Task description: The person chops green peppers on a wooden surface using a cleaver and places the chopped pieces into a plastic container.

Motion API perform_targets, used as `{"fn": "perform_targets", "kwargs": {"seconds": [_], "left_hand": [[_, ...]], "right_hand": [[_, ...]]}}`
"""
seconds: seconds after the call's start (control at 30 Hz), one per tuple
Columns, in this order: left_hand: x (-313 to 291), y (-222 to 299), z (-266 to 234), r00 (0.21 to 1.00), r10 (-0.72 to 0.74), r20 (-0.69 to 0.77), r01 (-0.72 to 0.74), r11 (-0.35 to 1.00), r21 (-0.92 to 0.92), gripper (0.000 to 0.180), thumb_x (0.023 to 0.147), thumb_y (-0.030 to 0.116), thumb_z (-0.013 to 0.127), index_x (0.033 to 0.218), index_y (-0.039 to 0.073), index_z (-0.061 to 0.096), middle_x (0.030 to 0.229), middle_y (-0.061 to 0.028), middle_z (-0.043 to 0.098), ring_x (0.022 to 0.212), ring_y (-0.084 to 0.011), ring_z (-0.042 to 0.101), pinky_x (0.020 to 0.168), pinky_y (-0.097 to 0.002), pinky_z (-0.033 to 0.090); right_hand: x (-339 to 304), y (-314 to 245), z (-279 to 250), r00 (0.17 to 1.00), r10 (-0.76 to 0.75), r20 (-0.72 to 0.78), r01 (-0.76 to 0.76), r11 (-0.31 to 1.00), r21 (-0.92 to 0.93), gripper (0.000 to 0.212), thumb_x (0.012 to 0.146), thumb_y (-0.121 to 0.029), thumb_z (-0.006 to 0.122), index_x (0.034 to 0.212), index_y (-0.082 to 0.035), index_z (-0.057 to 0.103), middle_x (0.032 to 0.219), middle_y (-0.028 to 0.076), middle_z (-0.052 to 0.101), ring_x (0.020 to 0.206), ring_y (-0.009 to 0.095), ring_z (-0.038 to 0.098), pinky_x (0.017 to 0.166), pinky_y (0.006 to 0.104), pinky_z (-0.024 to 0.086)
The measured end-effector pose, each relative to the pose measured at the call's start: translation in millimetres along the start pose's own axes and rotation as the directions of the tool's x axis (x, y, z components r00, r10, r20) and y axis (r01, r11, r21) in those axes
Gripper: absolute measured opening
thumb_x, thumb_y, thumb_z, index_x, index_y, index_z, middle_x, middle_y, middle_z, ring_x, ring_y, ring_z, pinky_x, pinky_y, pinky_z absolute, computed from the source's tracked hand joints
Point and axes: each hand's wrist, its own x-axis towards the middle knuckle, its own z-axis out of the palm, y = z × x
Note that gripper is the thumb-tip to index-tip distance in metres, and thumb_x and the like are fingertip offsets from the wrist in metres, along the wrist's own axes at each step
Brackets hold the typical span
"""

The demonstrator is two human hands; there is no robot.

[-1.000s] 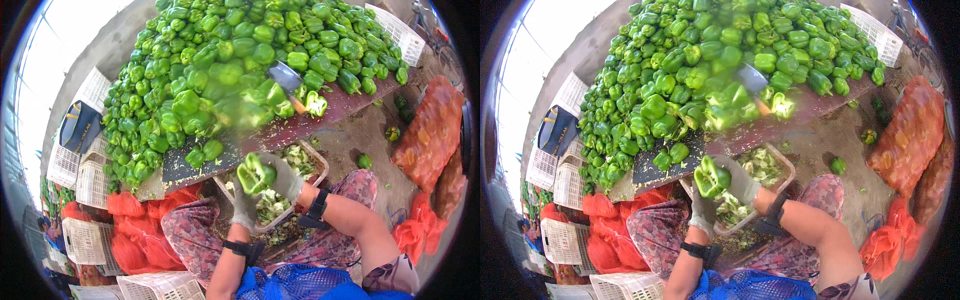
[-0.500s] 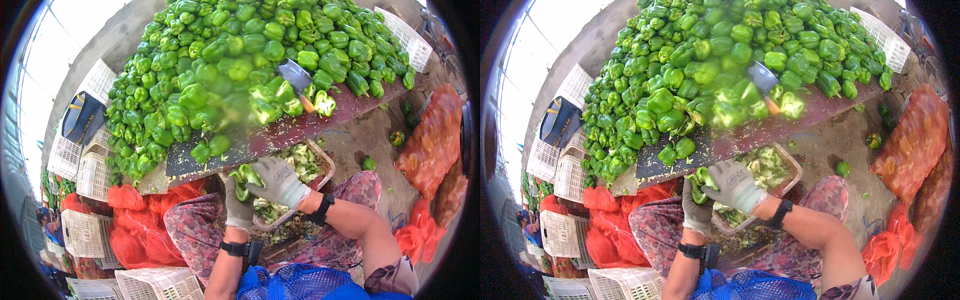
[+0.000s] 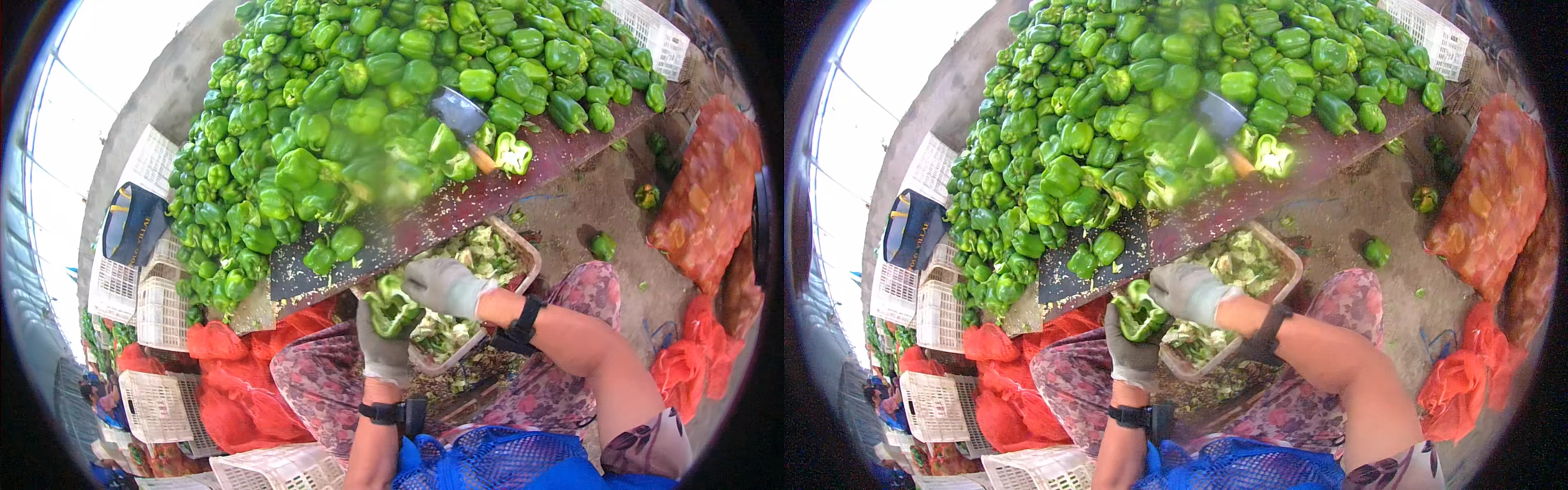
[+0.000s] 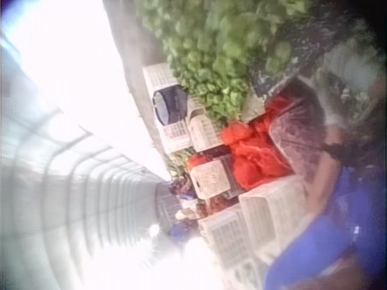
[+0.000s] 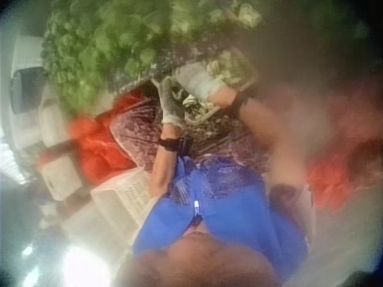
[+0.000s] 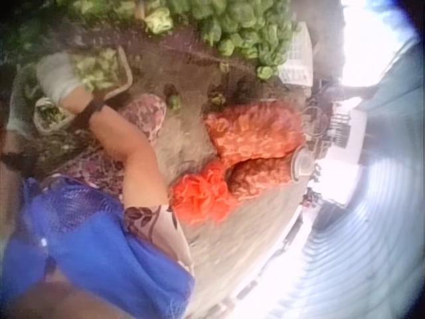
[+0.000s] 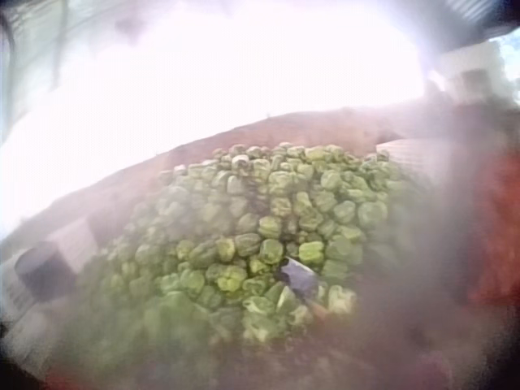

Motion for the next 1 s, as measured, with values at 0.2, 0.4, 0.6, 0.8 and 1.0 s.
{"fn": "perform_targets", "kwargs": {"seconds": [0.2,0.4,0.6,0.8,1.0], "left_hand": [[-9,16,8,0.991,0.033,0.129,-0.034,0.999,0.004,0.055,0.094,0.055,0.042,0.132,0.016,0.052,0.13,-0.0089,0.057,0.119,-0.0316,0.055,0.096,-0.0573,0.047],[-17,23,19,0.924,0.359,0.132,-0.383,0.879,0.284,0.047,0.097,0.038,0.048,0.136,0.013,0.044,0.129,-0.0122,0.054,0.115,-0.0312,0.056,0.093,-0.0523,0.05],[-16,32,41,0.513,0.321,0.796,-0.517,-0.624,0.585,0.073,0.072,0.005,0.074,0.137,0.004,0.04,0.133,-0.0213,0.042,0.123,-0.0391,0.044,0.102,-0.0463,0.041],[-17,41,56,0.215,0.585,0.782,-0.47,-0.64,0.607,0.077,0.071,-0.002,0.073,0.139,0.0,0.038,0.139,-0.0221,0.035,0.124,-0.0418,0.044,0.104,-0.0473,0.04],[-8,36,41,0.54,0.423,0.728,-0.605,-0.406,0.685,0.064,0.071,-0.003,0.067,0.131,0.003,0.048,0.133,-0.0204,0.043,0.119,-0.0353,0.047,0.101,-0.0439,0.043]], "right_hand": [[-3,12,-11,0.975,0.16,-0.155,-0.113,0.955,0.275,0.028,0.092,-0.027,0.052,0.108,-0.006,0.063,0.104,0.021,0.065,0.099,0.038,0.062,0.086,0.0463,0.048],[-4,12,-7,0.949,0.162,-0.269,-0.099,0.968,0.232,0.038,0.095,-0.025,0.049,0.128,-0.007,0.052,0.13,0.025,0.053,0.117,0.037,0.054,0.098,0.0435,0.044],[-11,8,8,0.981,-0.011,-0.194,0.131,0.773,0.62,0.045,0.1,-0.025,0.044,0.138,-0.002,0.043,0.135,0.02,0.051,0.122,0.028,0.052,0.105,0.0379,0.04],[18,54,43,0.957,-0.09,-0.275,0.269,0.627,0.731,0.05,0.103,-0.024,0.029,0.146,0.001,0.029,0.148,0.019,0.036,0.138,0.029,0.034,0.117,0.0354,0.022],[2,4,10,0.993,-0.088,-0.082,0.119,0.614,0.78,0.052,0.104,-0.031,0.029,0.145,-0.001,0.033,0.146,0.022,0.04,0.136,0.027,0.038,0.114,0.0368,0.029]]}}
